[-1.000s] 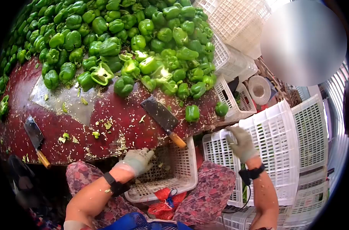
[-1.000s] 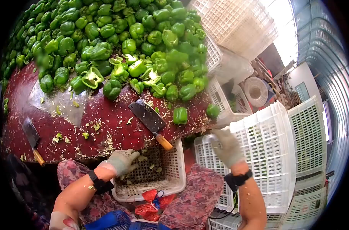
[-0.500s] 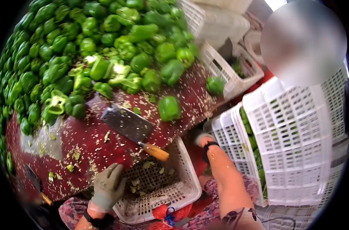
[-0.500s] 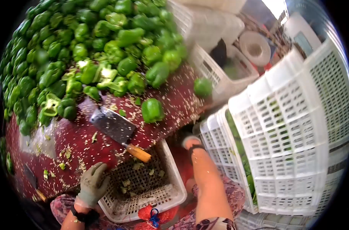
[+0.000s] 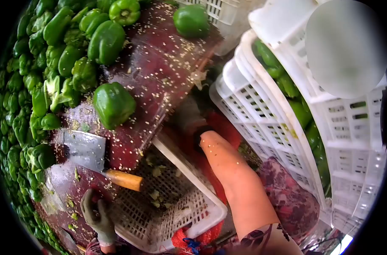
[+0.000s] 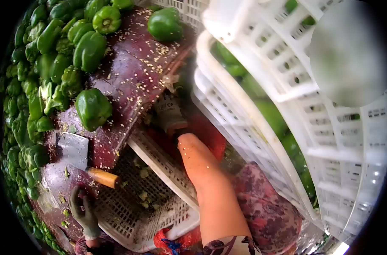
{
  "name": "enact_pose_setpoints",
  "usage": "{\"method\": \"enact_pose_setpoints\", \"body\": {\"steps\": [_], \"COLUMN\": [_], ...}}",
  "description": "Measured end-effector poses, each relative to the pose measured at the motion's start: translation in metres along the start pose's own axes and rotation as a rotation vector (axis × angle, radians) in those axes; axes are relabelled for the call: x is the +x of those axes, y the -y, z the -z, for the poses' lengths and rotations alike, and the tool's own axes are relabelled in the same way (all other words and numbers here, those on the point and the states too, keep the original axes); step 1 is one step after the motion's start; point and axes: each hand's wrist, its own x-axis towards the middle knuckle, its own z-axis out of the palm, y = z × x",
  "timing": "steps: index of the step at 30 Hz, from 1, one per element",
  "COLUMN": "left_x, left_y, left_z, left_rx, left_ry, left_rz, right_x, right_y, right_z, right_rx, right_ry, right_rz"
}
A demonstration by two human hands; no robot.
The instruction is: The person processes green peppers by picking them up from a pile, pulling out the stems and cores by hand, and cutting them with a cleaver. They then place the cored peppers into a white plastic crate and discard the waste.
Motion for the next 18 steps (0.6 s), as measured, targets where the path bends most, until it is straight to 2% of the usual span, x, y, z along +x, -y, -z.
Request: {"method": "enact_pose_setpoints", "body": {"steps": [3,7,8,9,10,14,16,17,18], "left_x": [0.002,-0.002,0.000,-0.001,-0.004,-0.022,-0.035,-0.042,-0.049], "left_y": [-0.014,-0.020,-0.027,-0.039,-0.034,-0.037,-0.036,-0.035,-0.035], "left_z": [0.000,0.005,0.009,0.012,0.017,0.037,0.049,0.056,0.062], "left_rx": [-0.027,-0.087,-0.048,-0.107,-0.109,-0.279,-0.285,-0.296,-0.333], "left_ry": [-0.011,0.050,0.068,0.070,0.093,0.146,0.134,0.129,0.111], "left_rz": [0.046,0.046,-0.006,0.083,0.077,0.151,0.084,0.044,0.017], "right_x": [0.014,0.021,0.020,0.021,0.020,0.007,0.000,-0.005,-0.014], "right_y": [-0.009,-0.011,-0.010,-0.011,-0.012,-0.012,-0.016,-0.021,-0.073], "right_z": [-0.024,-0.052,-0.057,-0.058,-0.058,-0.028,-0.009,-0.003,-0.039], "right_rx": [-0.051,-0.071,-0.075,-0.084,-0.095,-0.139,-0.146,-0.124,-0.055], "right_ry": [-0.100,0.067,0.105,0.133,0.158,0.270,0.347,0.404,0.483], "right_rz": [0.222,0.192,0.183,0.179,0.184,0.246,0.289,0.302,0.299]}}
